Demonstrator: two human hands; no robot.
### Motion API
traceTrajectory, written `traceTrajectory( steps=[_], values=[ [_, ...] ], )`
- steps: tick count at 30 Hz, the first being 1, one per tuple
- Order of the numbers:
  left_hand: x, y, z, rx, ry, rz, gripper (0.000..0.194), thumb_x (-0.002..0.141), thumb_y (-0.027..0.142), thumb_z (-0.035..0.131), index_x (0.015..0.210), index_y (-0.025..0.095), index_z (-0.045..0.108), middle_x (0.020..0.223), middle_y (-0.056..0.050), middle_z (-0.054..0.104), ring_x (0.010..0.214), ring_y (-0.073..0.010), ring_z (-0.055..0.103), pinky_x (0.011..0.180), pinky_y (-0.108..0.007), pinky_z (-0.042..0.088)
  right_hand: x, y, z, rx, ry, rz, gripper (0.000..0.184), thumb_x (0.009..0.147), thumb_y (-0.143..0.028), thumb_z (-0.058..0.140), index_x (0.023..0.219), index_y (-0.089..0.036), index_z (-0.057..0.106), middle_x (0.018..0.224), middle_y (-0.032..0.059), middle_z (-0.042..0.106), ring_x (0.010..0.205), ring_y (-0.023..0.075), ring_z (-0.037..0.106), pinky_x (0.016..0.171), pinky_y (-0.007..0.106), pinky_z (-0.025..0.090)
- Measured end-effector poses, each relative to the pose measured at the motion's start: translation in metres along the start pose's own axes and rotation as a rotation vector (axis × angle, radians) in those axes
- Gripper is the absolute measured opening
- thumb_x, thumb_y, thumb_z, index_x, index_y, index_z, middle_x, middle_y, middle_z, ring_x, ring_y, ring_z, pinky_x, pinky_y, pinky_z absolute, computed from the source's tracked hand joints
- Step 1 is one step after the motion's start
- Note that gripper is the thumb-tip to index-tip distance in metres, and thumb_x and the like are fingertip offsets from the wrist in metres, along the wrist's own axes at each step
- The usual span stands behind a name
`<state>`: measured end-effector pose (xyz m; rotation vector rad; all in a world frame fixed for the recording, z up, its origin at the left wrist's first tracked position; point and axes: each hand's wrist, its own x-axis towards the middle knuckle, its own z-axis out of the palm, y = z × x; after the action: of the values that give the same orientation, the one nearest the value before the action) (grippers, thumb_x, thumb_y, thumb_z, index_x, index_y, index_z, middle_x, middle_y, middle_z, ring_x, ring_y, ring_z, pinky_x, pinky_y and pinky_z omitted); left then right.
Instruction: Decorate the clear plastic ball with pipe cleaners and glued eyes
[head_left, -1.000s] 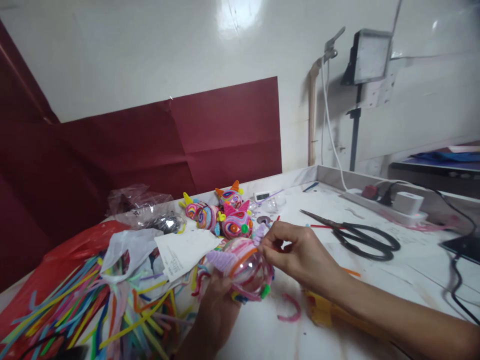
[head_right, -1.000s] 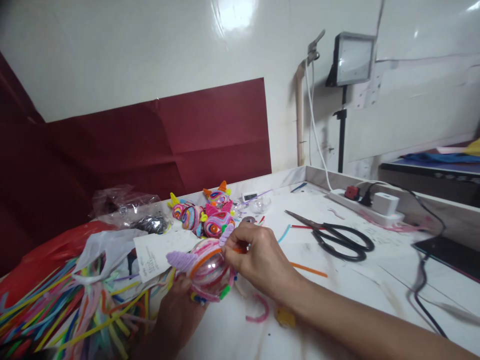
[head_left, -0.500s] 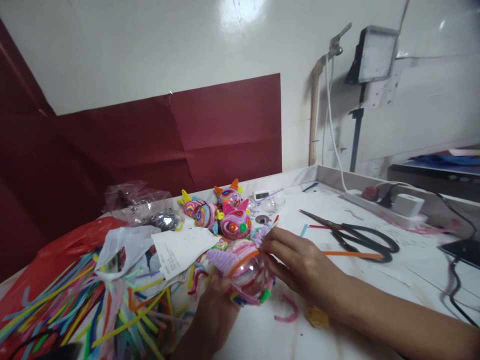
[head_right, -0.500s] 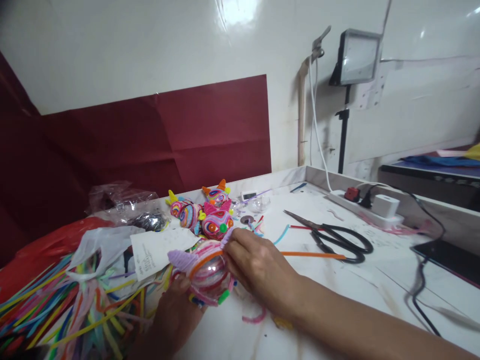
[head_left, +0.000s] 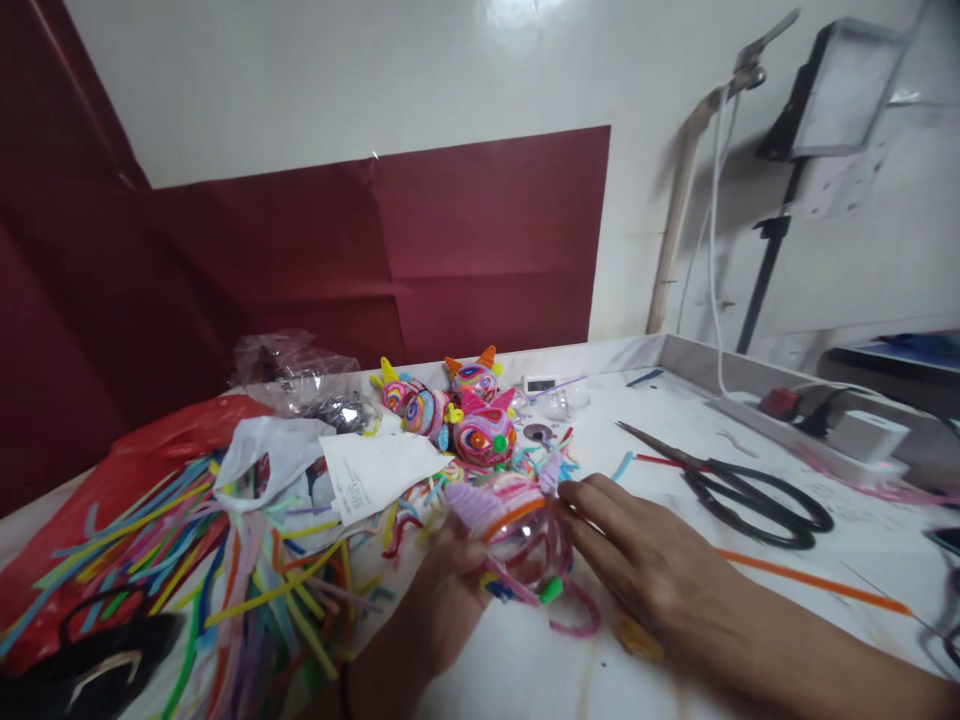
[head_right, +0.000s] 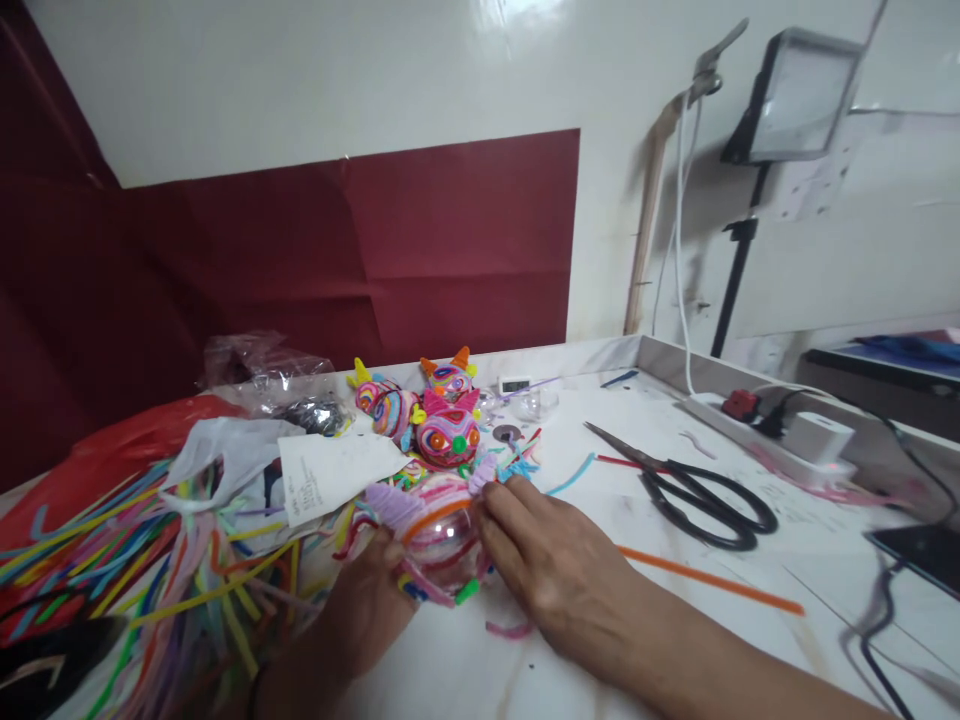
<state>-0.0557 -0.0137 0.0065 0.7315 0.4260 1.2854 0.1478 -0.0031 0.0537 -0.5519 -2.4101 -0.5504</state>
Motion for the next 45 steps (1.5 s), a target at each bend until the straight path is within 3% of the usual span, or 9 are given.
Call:
traceTrajectory(
  steps=[3,5,8,12,20,28,36,45],
  values=[
    [0.001,-0.005,-0.008,0.000,-0.033,-0.007,0.032,0.072,0.017,0.067,0.103,0.024,0.067,0.113,-0.006,0.070,0.111,-0.0282,0.062,0.096,-0.045,0.047,-0.003,-0.004,0.000,0.028,-0.015,0.039,0.030,0.095,-0.011,0.034,0.094,-0.009,0.064,0.086,0.0142,0.062,0.078,0.0230,0.059,0.061,0.034,0.055],
    [0.000,-0.007,-0.011,0.009,-0.048,-0.011,0.028,0.076,0.017,0.064,0.103,0.025,0.067,0.111,-0.004,0.071,0.108,-0.0246,0.064,0.097,-0.043,0.046,-0.004,-0.007,0.000,0.015,0.029,0.048,0.028,0.095,-0.022,0.040,0.098,-0.007,0.064,0.088,0.0164,0.063,0.083,0.0251,0.061,0.065,0.035,0.057],
    [-0.001,-0.008,-0.008,0.013,-0.065,-0.008,0.029,0.076,0.017,0.063,0.103,0.025,0.066,0.110,-0.003,0.071,0.109,-0.0238,0.064,0.099,-0.042,0.046,-0.005,-0.010,0.002,-0.017,0.098,0.073,0.040,0.093,-0.042,0.046,0.104,-0.007,0.062,0.094,0.0197,0.064,0.088,0.0275,0.061,0.066,0.037,0.058],
    [-0.001,-0.006,-0.002,0.021,-0.078,-0.002,0.043,0.075,0.018,0.061,0.117,0.024,0.062,0.115,-0.006,0.069,0.111,-0.0260,0.062,0.097,-0.042,0.047,-0.008,-0.012,0.008,-0.067,0.139,0.069,0.048,0.092,-0.050,0.048,0.104,-0.004,0.058,0.096,0.0226,0.062,0.087,0.0292,0.061,0.062,0.037,0.058],
    [0.001,-0.007,-0.005,-0.030,-0.120,-0.001,0.049,0.074,0.014,0.062,0.122,0.025,0.058,0.117,-0.005,0.068,0.115,-0.0252,0.060,0.100,-0.039,0.043,-0.008,-0.014,0.015,-0.056,0.140,0.088,0.045,0.090,-0.044,0.053,0.111,-0.004,0.055,0.095,0.0198,0.060,0.084,0.0265,0.060,0.062,0.036,0.058],
    [0.001,-0.008,-0.005,-0.044,-0.114,-0.004,0.051,0.071,0.017,0.063,0.121,0.025,0.058,0.105,-0.005,0.071,0.106,-0.0264,0.064,0.096,-0.041,0.044,-0.006,-0.014,0.016,-0.090,0.142,0.087,0.044,0.088,-0.041,0.055,0.114,-0.006,0.053,0.097,0.0200,0.061,0.087,0.0286,0.062,0.063,0.038,0.059],
    [0.001,-0.009,-0.007,-0.096,-0.165,0.007,0.053,0.074,0.016,0.059,0.125,0.027,0.054,0.120,-0.006,0.065,0.111,-0.0271,0.061,0.096,-0.042,0.045,-0.007,-0.015,0.015,-0.094,0.117,0.081,0.044,0.089,-0.040,0.054,0.113,-0.004,0.052,0.100,0.0210,0.058,0.088,0.0279,0.062,0.065,0.036,0.060],
    [0.001,-0.010,-0.010,-0.120,-0.186,-0.018,0.047,0.076,0.018,0.057,0.123,0.024,0.057,0.114,-0.007,0.068,0.104,-0.0274,0.065,0.094,-0.044,0.045,-0.009,-0.013,0.019,-0.099,0.118,0.096,0.045,0.090,-0.041,0.053,0.114,-0.004,0.052,0.103,0.0213,0.056,0.091,0.0280,0.060,0.066,0.036,0.060]
  ],
)
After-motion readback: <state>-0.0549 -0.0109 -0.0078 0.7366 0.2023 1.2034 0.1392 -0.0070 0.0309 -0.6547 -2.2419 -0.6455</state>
